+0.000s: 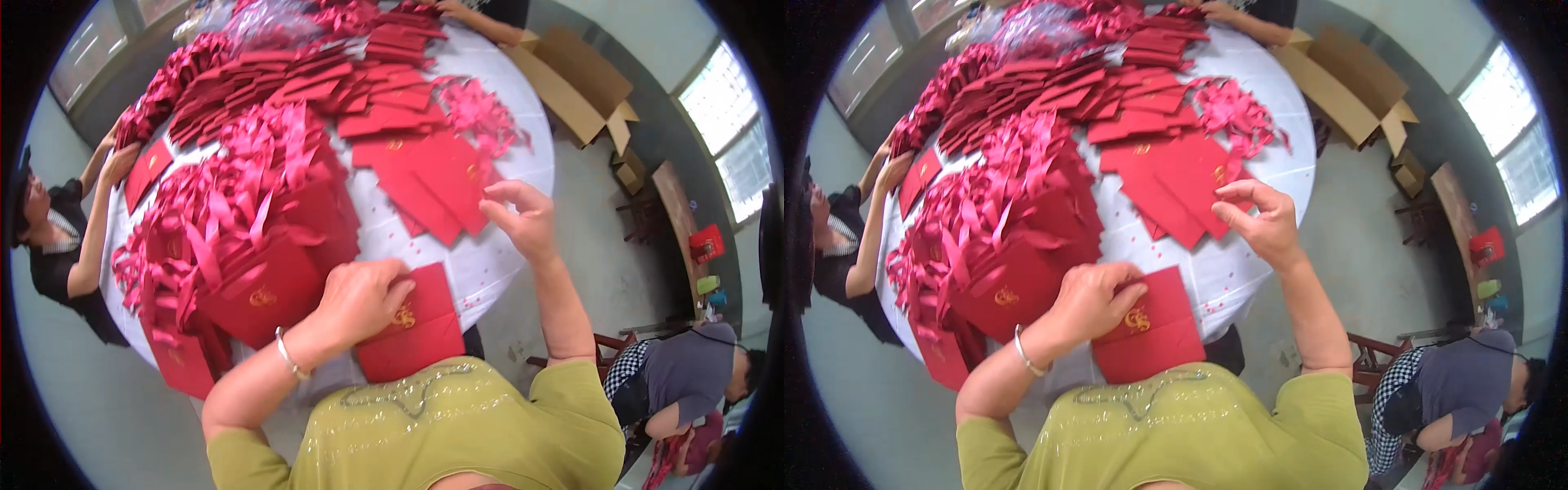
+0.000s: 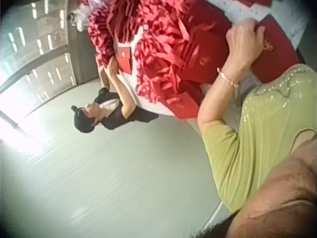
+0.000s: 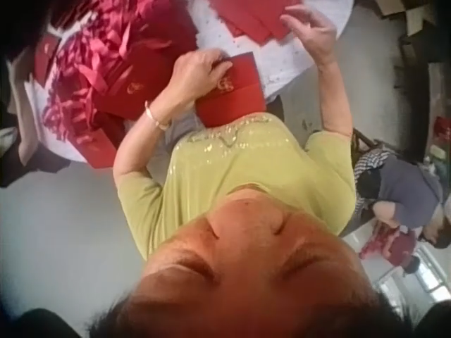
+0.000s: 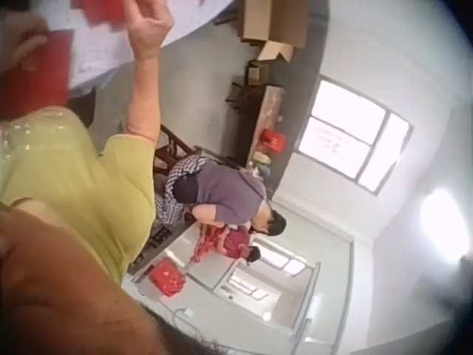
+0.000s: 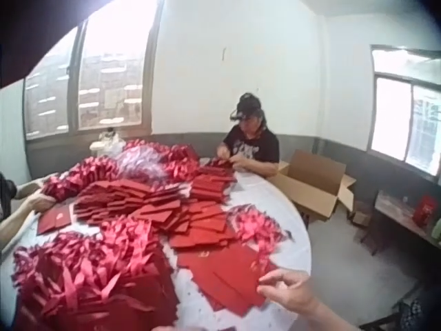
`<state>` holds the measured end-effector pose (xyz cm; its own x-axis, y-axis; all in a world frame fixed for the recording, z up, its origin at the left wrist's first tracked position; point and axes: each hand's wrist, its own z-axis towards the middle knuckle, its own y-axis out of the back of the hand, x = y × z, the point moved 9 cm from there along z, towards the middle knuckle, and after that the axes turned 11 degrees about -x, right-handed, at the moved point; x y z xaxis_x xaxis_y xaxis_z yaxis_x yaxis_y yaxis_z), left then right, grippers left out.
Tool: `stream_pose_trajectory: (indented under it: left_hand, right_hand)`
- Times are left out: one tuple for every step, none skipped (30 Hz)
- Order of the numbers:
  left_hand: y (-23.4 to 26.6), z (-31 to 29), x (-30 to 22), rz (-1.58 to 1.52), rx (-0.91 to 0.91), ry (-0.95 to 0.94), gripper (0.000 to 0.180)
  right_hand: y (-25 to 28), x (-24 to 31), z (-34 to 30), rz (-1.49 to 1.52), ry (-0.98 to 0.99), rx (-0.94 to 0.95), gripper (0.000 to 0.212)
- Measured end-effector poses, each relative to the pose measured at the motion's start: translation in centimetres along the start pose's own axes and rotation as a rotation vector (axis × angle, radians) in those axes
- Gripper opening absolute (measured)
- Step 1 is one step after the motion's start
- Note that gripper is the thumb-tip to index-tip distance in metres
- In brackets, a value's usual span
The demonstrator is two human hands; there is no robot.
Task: The person attaches ribbon handles to paper gift bags by hand.
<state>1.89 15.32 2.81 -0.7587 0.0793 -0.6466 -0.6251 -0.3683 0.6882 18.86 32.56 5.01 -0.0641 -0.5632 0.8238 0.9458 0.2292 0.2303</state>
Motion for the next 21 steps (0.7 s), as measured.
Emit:
stream_pose_trajectory:
  left_hand:
    - [-0.4,0.2,0.4,-0.021,0.038,0.034,0.016]
    - [-0.9,0.4,1.0,-0.075,0.052,0.065,0.017]
    - [-1.4,0.7,1.5,-0.155,0.113,0.139,0.016]
    - [-1.9,0.7,2.0,-0.235,0.172,0.213,0.015]
    - [-3.1,0.2,2.9,-0.384,0.245,0.302,0.011]
    - [-3.4,0.2,3.2,-0.388,0.255,0.307,0.011]
    - [-4.1,0.0,3.6,-0.511,0.303,0.383,0.010]
    - [-4.7,-0.3,3.8,-0.634,0.349,0.458,0.010]
    - [-5.0,-0.5,3.9,-0.636,0.356,0.460,0.010]
    - [-5.3,-0.6,4.0,-0.679,0.357,0.488,0.012]
    - [-5.5,-0.7,4.1,-0.722,0.356,0.516,0.014]
    - [-5.5,-0.7,4.1,-0.724,0.361,0.517,0.014]
    - [-5.6,-0.8,4.1,-0.723,0.393,0.544,0.015]
    - [-5.8,-1.0,4.2,-0.723,0.423,0.572,0.017]
    - [-5.8,-0.9,4.2,-0.722,0.426,0.572,0.017]
    - [-6.0,-1.0,4.2,-0.746,0.439,0.583,0.017]
    - [-6.1,-1.1,4.1,-0.769,0.452,0.594,0.017]
    - [-6.1,-1.1,4.1,-0.770,0.452,0.595,0.017]
    - [-6.2,-1.1,4.2,-0.760,0.459,0.600,0.016]
    - [-6.2,-1.2,4.3,-0.749,0.465,0.605,0.016]
    - [-6.2,-1.1,4.2,-0.749,0.465,0.605,0.016]
  right_hand:
    - [-1.2,2.2,-1.4,-0.078,0.052,0.057,0.015]
    - [-2.4,4.0,-2.6,-0.095,0.127,0.136,0.015]
    - [-3.4,5.2,-3.6,-0.112,0.208,0.205,0.015]
    - [-4.2,5.4,-4.9,-0.096,0.245,0.261,0.018]
    - [-4.7,5.8,-5.8,-0.085,0.281,0.266,0.018]
    - [-5.0,6.4,-6.5,-0.079,0.320,0.267,0.019]
    - [-5.0,6.4,-7.0,-0.096,0.276,0.268,0.020]
    - [-4.9,6.3,-7.2,-0.099,0.270,0.266,0.020]
    - [-4.7,6.1,-7.4,-0.121,0.260,0.242,0.020]
    - [-4.5,6.0,-7.5,-0.144,0.253,0.219,0.021]
    - [-4.5,6.1,-7.6,-0.146,0.250,0.218,0.021]
    - [-4.3,6.5,-7.7,-0.189,0.285,0.191,0.020]
    - [-4.3,6.9,-7.9,-0.231,0.320,0.165,0.019]
    - [-4.4,6.7,-8.1,-0.233,0.318,0.164,0.019]
    - [-4.4,6.3,-8.4,-0.202,0.282,0.156,0.019]
    - [-4.3,6.0,-8.6,-0.170,0.248,0.148,0.018]
    - [-4.3,6.1,-8.8,-0.170,0.246,0.147,0.018]
    - [-4.3,5.8,-8.8,-0.152,0.177,0.160,0.017]
    - [-4.4,5.4,-8.8,-0.133,0.109,0.174,0.016]
    - [-4.5,5.3,-8.9,-0.132,0.108,0.175,0.016]
    - [-4.7,5.2,-9.0,-0.111,0.100,0.185,0.016]
